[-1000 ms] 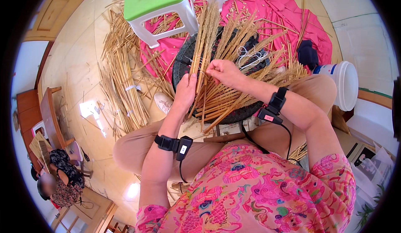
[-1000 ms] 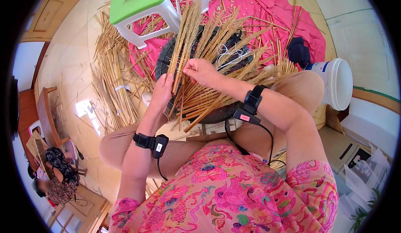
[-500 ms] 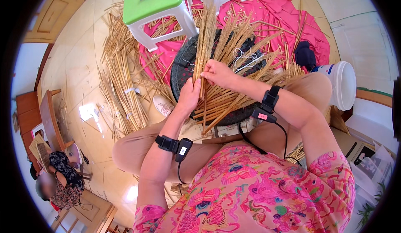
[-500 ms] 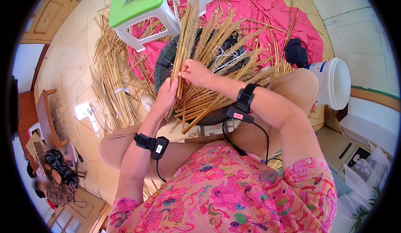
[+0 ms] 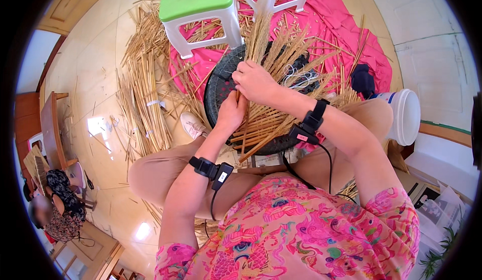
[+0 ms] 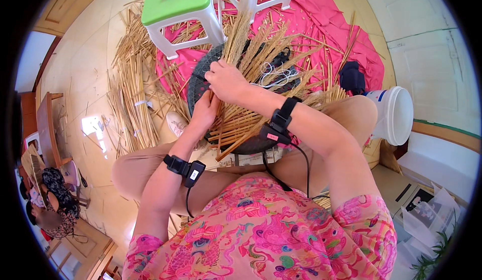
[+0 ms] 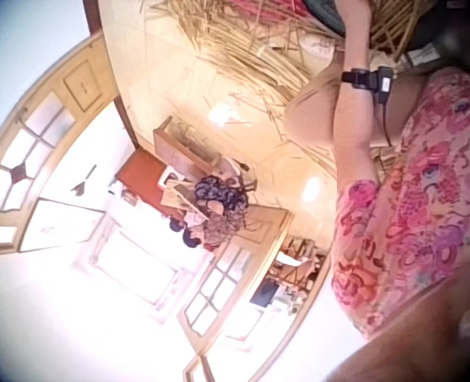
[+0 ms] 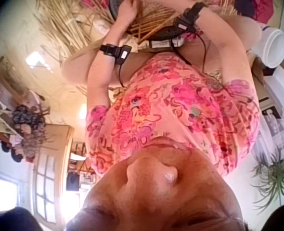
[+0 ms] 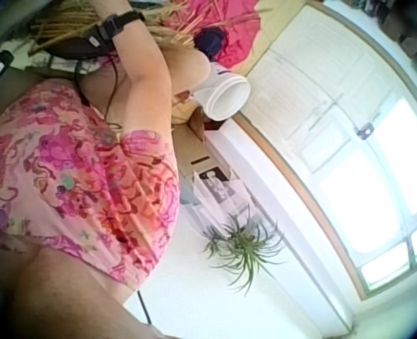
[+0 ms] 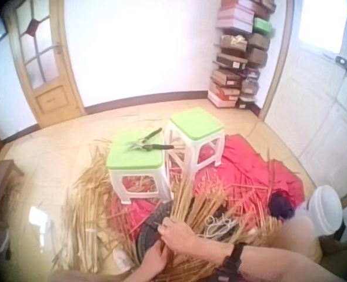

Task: The person weaves together lengths of dried grass by hand, wrapping white cord around the bundles while seated on the floor.

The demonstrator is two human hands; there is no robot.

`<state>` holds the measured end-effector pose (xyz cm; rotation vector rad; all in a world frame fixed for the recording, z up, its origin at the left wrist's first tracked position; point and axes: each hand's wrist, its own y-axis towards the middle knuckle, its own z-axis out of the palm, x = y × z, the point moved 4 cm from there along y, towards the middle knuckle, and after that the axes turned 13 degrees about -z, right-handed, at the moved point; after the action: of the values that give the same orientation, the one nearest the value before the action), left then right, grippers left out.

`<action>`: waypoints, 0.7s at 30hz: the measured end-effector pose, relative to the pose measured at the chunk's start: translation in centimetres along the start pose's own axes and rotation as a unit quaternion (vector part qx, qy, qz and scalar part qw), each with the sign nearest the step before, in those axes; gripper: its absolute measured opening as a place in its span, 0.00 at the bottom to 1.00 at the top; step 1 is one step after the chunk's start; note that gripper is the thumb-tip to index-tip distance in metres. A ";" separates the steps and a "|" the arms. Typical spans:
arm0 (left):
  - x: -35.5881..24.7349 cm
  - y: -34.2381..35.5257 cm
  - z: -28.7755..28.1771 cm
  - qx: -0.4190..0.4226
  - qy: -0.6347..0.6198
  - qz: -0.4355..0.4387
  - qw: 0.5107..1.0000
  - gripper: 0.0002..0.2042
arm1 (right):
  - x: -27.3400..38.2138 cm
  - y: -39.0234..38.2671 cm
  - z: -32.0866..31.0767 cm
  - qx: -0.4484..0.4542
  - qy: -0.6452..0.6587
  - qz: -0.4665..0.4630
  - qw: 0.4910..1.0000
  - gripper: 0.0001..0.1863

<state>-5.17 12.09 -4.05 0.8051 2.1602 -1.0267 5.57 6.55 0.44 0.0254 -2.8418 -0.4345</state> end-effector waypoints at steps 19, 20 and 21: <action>1.2 1.1 -2.4 -0.017 0.002 -0.013 1.000 0.17 | 3.5 15.0 -7.6 -0.033 0.004 -0.010 0.999 0.08; 0.9 1.2 -2.6 -0.009 -0.001 -0.021 1.000 0.17 | 1.6 14.8 -8.2 -0.033 -0.022 -0.007 0.999 0.08; 1.2 1.4 -2.3 0.002 -0.023 -0.033 0.999 0.18 | 0.1 14.1 -8.6 -0.032 -0.049 -0.003 0.998 0.09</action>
<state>-5.47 14.98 -4.38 0.7105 2.1593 -1.0729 8.02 17.52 12.52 0.0006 -2.9214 -0.5432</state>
